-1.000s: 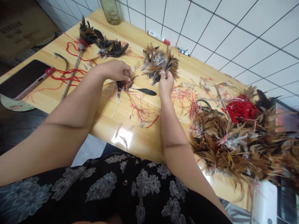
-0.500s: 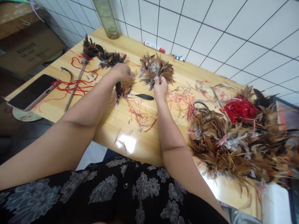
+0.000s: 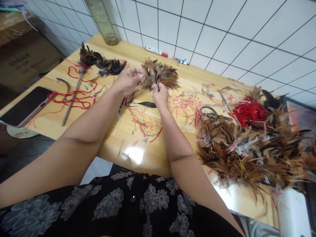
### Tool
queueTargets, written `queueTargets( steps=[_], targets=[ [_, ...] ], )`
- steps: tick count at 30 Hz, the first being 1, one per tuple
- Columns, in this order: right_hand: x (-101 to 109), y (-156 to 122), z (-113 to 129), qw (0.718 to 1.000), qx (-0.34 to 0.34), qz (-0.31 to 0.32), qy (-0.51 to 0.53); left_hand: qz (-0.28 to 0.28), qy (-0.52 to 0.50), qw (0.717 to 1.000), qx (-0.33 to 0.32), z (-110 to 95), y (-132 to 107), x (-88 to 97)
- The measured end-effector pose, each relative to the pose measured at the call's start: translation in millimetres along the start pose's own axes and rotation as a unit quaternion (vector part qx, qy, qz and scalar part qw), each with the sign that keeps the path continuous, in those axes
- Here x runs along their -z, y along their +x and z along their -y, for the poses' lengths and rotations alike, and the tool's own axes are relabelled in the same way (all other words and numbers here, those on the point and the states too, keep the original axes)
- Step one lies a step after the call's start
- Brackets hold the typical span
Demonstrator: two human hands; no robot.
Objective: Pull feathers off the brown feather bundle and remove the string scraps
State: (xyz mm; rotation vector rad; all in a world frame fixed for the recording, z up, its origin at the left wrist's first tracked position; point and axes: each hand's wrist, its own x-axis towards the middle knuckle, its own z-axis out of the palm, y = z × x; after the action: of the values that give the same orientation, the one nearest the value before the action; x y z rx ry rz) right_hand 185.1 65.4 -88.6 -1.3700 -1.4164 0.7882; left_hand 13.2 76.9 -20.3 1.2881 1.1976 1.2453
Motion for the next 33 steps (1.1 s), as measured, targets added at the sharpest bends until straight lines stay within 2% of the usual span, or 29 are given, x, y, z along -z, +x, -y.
queueTargets(
  steps=[4,8,15,22,33],
  targets=[
    [0.6,-2.3,4.0,0.999,-0.013,0.028,0.031,0.032,-0.028,0.999,-0.001,-1.1,-10.2,-13.4],
    [2.3,-2.3,-0.7,0.996,-0.007,0.039,0.078,0.036,-0.069,0.997,0.008,1.9,-11.9,-14.7],
    [2.2,1.3,-9.8,0.993,-0.012,0.039,0.115,0.094,-0.111,0.988,0.046,0.3,-13.6,-17.4],
    [4.6,1.0,-7.7,0.991,-0.018,0.055,0.119,0.091,-0.101,0.990,0.048,-1.3,-14.0,-20.6],
    [8.9,-2.6,2.0,0.989,-0.025,0.063,0.134,0.042,-0.088,0.993,0.072,-12.7,-22.4,-29.9]
  ],
)
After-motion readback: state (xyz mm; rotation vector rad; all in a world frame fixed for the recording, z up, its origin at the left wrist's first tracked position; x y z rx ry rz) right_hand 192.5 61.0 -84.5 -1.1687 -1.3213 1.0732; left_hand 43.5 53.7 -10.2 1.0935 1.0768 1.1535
